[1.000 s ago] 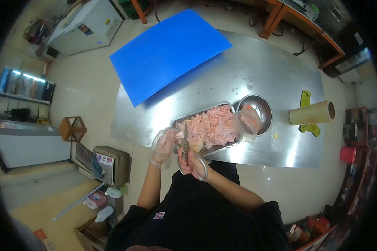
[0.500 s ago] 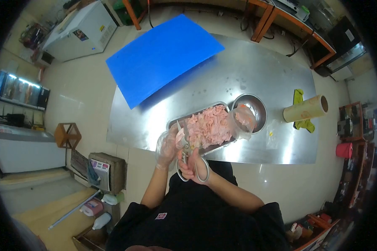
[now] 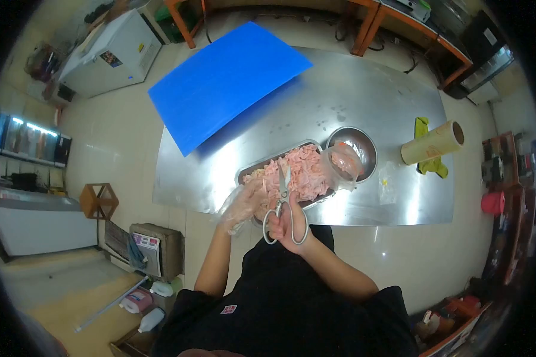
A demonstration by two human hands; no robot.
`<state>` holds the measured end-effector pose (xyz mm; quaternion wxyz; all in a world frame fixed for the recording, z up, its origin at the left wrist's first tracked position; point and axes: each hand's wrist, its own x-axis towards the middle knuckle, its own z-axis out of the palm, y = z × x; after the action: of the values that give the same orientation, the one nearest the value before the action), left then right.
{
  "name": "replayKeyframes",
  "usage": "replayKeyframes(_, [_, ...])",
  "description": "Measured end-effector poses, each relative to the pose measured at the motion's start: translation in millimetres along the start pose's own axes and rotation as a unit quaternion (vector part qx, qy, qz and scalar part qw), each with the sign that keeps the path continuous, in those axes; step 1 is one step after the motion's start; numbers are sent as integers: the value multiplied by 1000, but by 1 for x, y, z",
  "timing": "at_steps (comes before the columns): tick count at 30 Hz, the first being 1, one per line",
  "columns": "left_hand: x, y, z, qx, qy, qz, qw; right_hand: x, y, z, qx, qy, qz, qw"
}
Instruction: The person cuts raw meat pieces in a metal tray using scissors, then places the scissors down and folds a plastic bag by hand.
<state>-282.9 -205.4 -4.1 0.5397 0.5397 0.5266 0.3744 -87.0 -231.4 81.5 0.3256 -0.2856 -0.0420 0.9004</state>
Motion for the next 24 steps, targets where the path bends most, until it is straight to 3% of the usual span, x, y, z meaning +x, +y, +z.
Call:
replayKeyframes(2, [-3,11,1,135,-30,31,990,-5,-1,-12,-10,52,3,999])
replayKeyframes(6, [0,12,-3,1,-60,-30,998,-20,13,-36,-140,113,17,984])
replayKeyframes(10, [2,18,-2,-176,-29,-47,983,-33,17,-46,-432,140,18,891])
replayKeyframes(14, [-4,53,3,-259,-56,-38,963,-28,28,-61,-450,89,5,889])
replayKeyframes(17, [-1,36,10,-224,-87,77,968,-27,29,-51,-357,80,22,930])
replayKeyframes(20, [-6,45,16,-275,-44,74,958,-24,31,-50,-344,67,4,937])
replayKeyframes(23, [-10,48,16,-235,-8,98,967,-24,31,-44,-339,49,-17,939])
replayKeyframes(24, [-13,51,13,-209,-2,58,976,-23,33,-43,-328,39,-28,943])
